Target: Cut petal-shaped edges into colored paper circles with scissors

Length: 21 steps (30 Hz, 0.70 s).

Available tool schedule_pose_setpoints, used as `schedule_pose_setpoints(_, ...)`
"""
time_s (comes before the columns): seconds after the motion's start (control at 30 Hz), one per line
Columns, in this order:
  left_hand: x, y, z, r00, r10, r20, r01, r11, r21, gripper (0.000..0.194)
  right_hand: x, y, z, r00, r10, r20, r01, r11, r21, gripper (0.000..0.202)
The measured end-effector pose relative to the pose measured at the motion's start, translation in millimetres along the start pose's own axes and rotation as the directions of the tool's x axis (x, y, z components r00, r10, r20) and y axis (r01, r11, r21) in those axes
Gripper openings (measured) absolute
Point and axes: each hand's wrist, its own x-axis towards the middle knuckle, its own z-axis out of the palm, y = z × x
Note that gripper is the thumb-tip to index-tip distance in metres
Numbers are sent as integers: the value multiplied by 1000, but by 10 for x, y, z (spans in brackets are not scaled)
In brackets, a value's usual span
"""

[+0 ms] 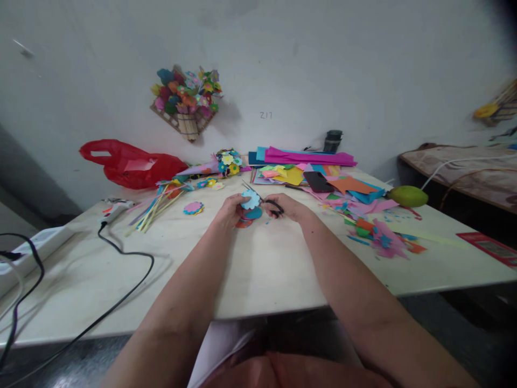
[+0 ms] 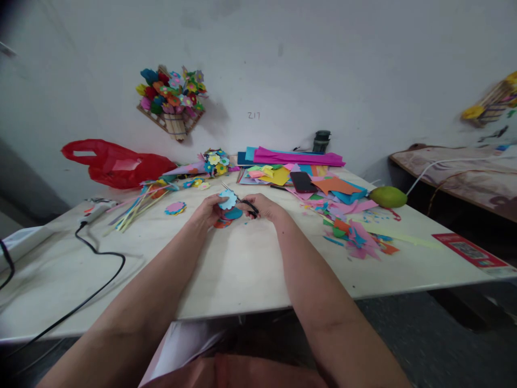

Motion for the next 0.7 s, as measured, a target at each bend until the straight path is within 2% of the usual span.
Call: schedule_pose_setpoints(0.7,6,-7,-7,998,-58,9,58,998,-3,22,59,54,-1,1000,-13,-17,13,1000,-28,27)
